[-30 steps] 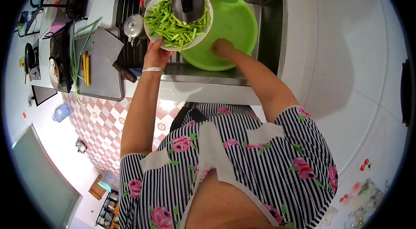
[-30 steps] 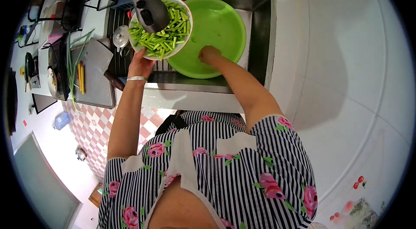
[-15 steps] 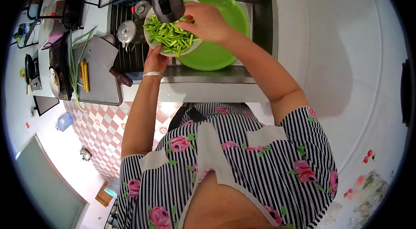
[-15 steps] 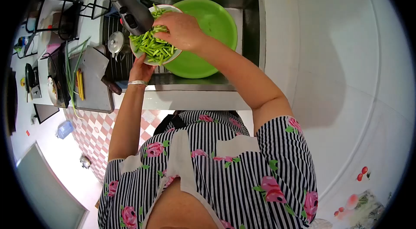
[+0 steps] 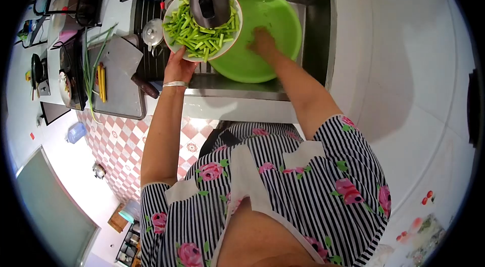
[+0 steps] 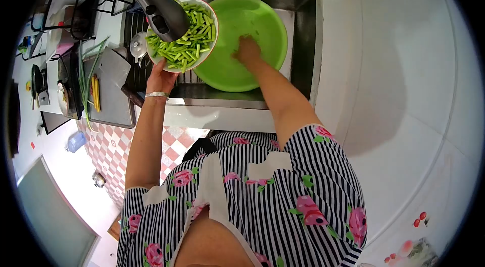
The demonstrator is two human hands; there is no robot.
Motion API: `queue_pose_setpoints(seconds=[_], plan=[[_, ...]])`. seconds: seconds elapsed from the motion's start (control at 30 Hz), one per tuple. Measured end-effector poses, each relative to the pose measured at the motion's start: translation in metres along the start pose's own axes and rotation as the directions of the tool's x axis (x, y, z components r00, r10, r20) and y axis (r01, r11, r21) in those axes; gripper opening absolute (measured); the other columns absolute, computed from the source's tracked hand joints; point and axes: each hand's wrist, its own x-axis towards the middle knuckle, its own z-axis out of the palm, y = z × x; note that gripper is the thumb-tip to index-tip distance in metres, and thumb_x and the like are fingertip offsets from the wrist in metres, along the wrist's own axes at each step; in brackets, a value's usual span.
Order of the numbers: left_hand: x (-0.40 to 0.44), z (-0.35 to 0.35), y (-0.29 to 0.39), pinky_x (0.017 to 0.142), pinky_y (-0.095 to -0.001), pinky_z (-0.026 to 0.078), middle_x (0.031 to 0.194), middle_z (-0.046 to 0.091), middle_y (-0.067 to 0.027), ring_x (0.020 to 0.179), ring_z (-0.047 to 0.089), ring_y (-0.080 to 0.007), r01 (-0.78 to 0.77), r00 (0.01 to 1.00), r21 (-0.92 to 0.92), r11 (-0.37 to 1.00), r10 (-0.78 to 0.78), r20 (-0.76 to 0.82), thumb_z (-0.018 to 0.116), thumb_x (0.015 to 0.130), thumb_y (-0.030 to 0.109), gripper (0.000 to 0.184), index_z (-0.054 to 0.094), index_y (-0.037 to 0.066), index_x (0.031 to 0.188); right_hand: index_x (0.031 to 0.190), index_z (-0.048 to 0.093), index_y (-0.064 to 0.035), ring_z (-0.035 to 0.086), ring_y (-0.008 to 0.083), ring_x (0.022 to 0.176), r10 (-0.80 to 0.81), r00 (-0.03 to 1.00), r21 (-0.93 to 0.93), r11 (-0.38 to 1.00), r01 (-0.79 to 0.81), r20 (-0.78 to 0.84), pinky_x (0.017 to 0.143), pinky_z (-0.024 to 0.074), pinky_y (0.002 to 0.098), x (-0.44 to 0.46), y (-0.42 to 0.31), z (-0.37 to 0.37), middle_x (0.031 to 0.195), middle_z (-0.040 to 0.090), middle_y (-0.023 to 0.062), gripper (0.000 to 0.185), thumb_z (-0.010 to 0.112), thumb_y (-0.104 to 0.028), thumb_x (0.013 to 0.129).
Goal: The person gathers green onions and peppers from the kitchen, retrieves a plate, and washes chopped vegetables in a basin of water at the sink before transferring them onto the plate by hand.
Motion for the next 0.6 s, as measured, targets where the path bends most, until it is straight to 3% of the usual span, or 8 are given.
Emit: queue_pose_setpoints(seconds=[0.03, 0.13, 0.23, 0.33, 0.43, 0.53, 0.6], plan=[[0.000, 0.001, 0.000, 0.071, -0.0300, 0.054, 0.119, 0.050, -0.0084, 0.101, 0.056, -0.0224, -0.011, 1.000, -0.005, 1.000, 0.011, 0.005, 0.052, 0.087, 0.016, 0.043, 0.037, 0.009, 0.126, 0.109, 0.055, -0.0088, 0.056, 0.0308, 0.098, -0.075, 0.995, 0.010, 0.997, 0.075, -0.069, 0.078, 0.0474, 0.0427, 0.002, -0.001, 0.016, 0.110, 0.054, 0.0160, 0.038, 0.060, -0.031, 0.078], [-0.001, -0.003, 0.002, 0.067, -0.0284, 0.056, 0.119, 0.050, -0.0085, 0.100, 0.057, -0.0223, -0.015, 1.000, -0.001, 1.000, 0.015, -0.008, 0.052, 0.087, 0.016, 0.044, 0.036, 0.009, 0.127, 0.096, 0.061, -0.0089, 0.058, 0.0330, 0.088, -0.086, 0.996, -0.050, 0.995, 0.087, 0.025, 0.075, 0.0476, 0.0425, 0.022, -0.004, 0.063, 0.103, 0.057, 0.0167, 0.023, 0.058, -0.024, 0.078], [0.004, -0.008, 0.002, 0.063, -0.0266, 0.056, 0.119, 0.050, -0.0082, 0.099, 0.058, -0.0222, 0.017, 1.000, 0.006, 1.000, -0.017, -0.014, 0.052, 0.087, 0.016, 0.045, 0.036, 0.010, 0.128, 0.085, 0.064, -0.0078, 0.058, 0.0325, 0.085, 0.092, 0.995, 0.231, 0.968, -0.097, 0.031, 0.074, 0.0472, 0.0408, 0.021, -0.006, 0.049, 0.090, 0.061, 0.0166, 0.017, 0.056, -0.021, 0.078], [0.003, -0.005, 0.000, 0.063, -0.0264, 0.057, 0.120, 0.050, -0.0080, 0.100, 0.057, -0.0223, 0.012, 1.000, -0.036, 0.999, -0.012, 0.002, 0.052, 0.087, 0.015, 0.045, 0.035, 0.011, 0.129, 0.087, 0.065, -0.0092, 0.059, 0.0327, 0.083, 0.078, 0.979, 0.407, 0.913, 0.005, -0.187, 0.074, 0.0471, 0.0413, 0.034, -0.007, 0.045, 0.087, 0.062, 0.0164, 0.020, 0.053, -0.023, 0.080], [0.006, -0.008, 0.000, 0.069, -0.0287, 0.056, 0.121, 0.049, -0.0080, 0.103, 0.056, -0.0225, 0.008, 1.000, -0.063, 0.998, -0.007, 0.012, 0.052, 0.087, 0.015, 0.045, 0.036, 0.011, 0.129, 0.085, 0.064, -0.0093, 0.060, 0.0319, 0.083, 0.099, 0.981, 0.252, 0.966, -0.054, -0.168, 0.072, 0.0478, 0.0415, 0.042, -0.031, 0.058, 0.089, 0.061, 0.0139, 0.014, 0.054, -0.017, 0.078], [0.009, -0.017, -0.003, 0.074, -0.0311, 0.054, 0.122, 0.048, -0.0081, 0.106, 0.054, -0.0228, 0.016, 1.000, -0.055, 0.998, -0.014, 0.024, 0.053, 0.086, 0.014, 0.045, 0.036, 0.011, 0.128, 0.085, 0.065, -0.0091, 0.060, 0.0315, 0.082, 0.061, 0.964, 0.250, 0.968, 0.006, -0.258, 0.072, 0.0483, 0.0406, 0.036, -0.042, 0.079, 0.086, 0.062, 0.0150, 0.014, 0.059, -0.018, 0.076], [0.011, -0.020, -0.003, 0.078, -0.0326, 0.053, 0.123, 0.047, -0.0082, 0.108, 0.052, -0.0230, 0.024, 0.998, -0.060, 0.998, -0.020, 0.060, 0.053, 0.086, 0.014, 0.045, 0.037, 0.012, 0.128, 0.086, 0.064, -0.0075, 0.060, 0.0312, 0.081, -0.056, 0.993, 0.055, 0.997, 0.062, -0.101, 0.072, 0.0490, 0.0396, 0.032, -0.035, 0.084, 0.088, 0.062, 0.0158, 0.016, 0.061, -0.019, 0.075]])
